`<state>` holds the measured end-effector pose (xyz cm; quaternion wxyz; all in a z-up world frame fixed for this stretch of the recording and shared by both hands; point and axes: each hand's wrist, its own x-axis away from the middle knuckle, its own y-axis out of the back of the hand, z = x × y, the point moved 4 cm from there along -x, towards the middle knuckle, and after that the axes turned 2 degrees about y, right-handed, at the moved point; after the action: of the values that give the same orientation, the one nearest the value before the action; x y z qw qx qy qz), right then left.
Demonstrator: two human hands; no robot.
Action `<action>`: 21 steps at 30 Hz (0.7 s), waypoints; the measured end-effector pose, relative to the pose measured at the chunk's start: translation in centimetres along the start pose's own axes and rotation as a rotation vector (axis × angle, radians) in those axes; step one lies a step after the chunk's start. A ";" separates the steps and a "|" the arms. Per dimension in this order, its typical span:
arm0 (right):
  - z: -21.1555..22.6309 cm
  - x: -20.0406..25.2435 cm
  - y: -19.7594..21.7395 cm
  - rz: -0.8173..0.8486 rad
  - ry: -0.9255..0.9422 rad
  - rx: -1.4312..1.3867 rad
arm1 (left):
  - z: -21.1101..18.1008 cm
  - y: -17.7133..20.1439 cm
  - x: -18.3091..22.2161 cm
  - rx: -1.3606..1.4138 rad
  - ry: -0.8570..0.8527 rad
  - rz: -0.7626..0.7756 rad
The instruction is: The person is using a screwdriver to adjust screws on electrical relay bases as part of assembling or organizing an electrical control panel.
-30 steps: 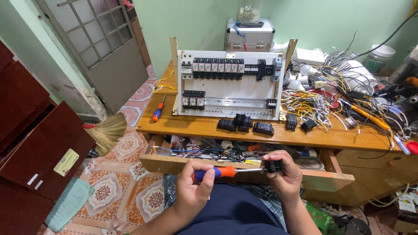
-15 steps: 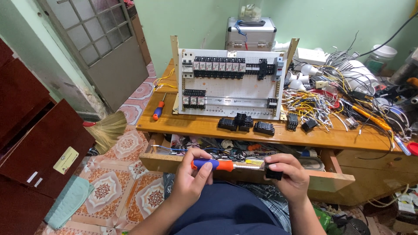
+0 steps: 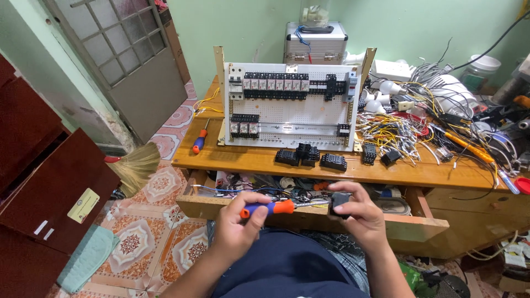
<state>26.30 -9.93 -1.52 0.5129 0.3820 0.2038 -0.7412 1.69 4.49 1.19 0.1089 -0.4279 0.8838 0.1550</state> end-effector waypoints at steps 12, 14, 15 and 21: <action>0.0 0.3 -1.8 -0.028 -0.152 -0.449 | -2.9 -1.0 1.5 -0.253 -0.735 -0.052; -0.1 0.3 -2.0 -0.054 -0.189 -0.453 | -2.6 -1.0 1.6 -0.250 -0.749 -0.050; -0.2 0.4 -2.0 -0.079 -0.225 -0.457 | -2.5 -1.0 1.7 -0.246 -0.764 -0.048; -2.8 2.0 -1.1 -0.166 -0.303 -0.628 | -2.6 -0.8 2.2 -0.287 -0.820 -0.105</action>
<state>25.92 -8.70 -4.94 0.5676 0.0737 0.3737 -0.7299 0.82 1.51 2.71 0.3978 -0.3859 0.7140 0.4277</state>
